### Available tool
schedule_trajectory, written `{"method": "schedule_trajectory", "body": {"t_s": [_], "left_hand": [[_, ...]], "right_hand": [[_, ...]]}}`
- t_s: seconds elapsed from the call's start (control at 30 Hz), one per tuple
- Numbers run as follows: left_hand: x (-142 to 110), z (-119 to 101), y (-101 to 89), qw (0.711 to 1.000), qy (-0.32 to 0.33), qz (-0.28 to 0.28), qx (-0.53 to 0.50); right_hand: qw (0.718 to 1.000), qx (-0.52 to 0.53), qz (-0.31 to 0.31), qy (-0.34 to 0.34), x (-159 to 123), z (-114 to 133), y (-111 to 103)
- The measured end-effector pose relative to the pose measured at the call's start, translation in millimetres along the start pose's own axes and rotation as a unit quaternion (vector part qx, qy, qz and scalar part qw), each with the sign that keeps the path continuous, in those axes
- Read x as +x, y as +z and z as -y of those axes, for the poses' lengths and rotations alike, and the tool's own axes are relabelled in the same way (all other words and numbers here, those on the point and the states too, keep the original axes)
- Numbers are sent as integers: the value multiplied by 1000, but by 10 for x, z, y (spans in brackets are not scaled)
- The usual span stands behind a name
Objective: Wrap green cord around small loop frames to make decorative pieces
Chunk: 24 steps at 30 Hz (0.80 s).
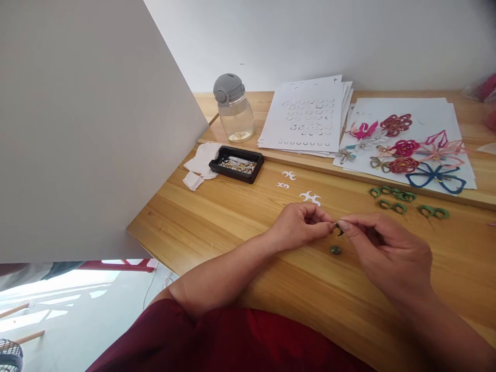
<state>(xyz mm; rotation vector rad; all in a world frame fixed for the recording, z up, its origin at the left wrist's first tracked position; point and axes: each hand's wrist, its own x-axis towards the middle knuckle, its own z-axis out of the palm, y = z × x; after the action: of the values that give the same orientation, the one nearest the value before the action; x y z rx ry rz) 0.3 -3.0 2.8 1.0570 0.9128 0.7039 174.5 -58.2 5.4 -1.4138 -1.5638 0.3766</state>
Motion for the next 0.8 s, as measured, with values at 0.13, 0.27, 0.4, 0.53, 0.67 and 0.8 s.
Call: {"method": "schedule_trajectory", "body": {"t_s": [0.13, 0.27, 0.4, 0.53, 0.67, 0.8], "left_hand": [[-1, 21, 0, 1000, -9, 21, -6], [8, 30, 13, 998, -24, 36, -50], [-1, 14, 38, 992, -47, 34, -111], [-10, 9, 54, 988, -64, 31, -138], [-10, 24, 64, 987, -69, 27, -143], [-12, 35, 82, 988, -62, 15, -141]], "right_hand": [[999, 8, 11, 44, -14, -73, 40], [999, 16, 13, 48, -30, -62, 60], [998, 30, -16, 50, -14, -49, 66], [997, 38, -26, 61, -6, -69, 78], [997, 37, -28, 63, -9, -72, 86], [996, 38, -29, 72, -12, -76, 92]]}}
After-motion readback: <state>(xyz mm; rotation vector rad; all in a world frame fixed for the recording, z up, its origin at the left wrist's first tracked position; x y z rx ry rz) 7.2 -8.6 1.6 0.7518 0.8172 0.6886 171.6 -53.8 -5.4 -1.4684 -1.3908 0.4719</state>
